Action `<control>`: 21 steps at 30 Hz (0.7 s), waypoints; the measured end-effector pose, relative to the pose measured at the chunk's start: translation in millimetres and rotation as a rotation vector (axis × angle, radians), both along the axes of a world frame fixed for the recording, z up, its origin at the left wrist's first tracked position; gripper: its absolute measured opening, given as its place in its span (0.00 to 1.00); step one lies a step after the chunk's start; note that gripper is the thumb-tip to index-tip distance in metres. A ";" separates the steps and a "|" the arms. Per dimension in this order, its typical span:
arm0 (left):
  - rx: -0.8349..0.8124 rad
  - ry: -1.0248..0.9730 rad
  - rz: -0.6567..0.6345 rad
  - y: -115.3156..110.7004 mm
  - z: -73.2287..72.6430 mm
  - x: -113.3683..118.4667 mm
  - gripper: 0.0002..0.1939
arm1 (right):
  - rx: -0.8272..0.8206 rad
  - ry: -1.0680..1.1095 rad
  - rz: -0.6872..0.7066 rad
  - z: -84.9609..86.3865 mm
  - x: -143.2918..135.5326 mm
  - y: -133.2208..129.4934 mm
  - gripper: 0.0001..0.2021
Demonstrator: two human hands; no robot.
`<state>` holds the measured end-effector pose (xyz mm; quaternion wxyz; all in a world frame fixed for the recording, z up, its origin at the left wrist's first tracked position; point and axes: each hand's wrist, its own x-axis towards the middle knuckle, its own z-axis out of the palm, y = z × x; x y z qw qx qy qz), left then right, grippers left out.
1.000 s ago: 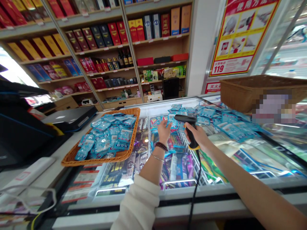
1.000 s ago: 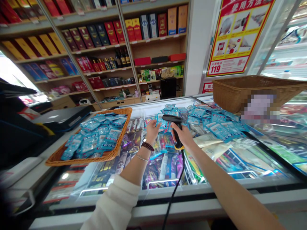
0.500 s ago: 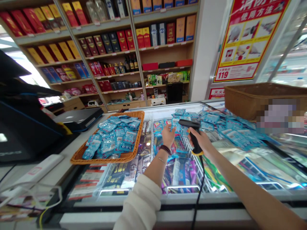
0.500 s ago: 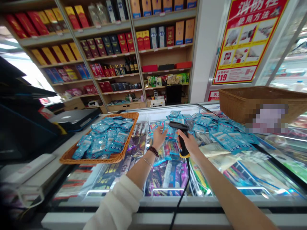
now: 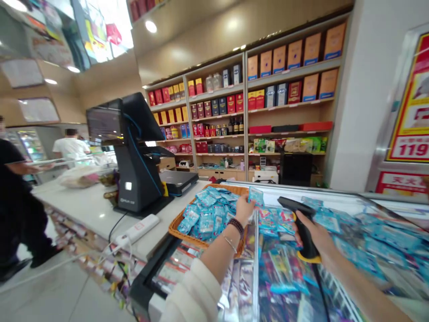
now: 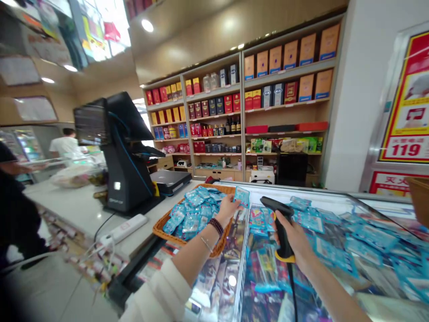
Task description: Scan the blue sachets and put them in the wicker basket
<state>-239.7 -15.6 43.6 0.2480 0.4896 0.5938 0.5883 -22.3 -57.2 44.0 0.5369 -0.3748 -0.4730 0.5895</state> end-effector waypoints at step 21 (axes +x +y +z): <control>0.198 0.263 -0.109 -56.5 -5.5 56.2 0.24 | 0.049 0.027 -0.066 10.7 33.6 -15.7 0.17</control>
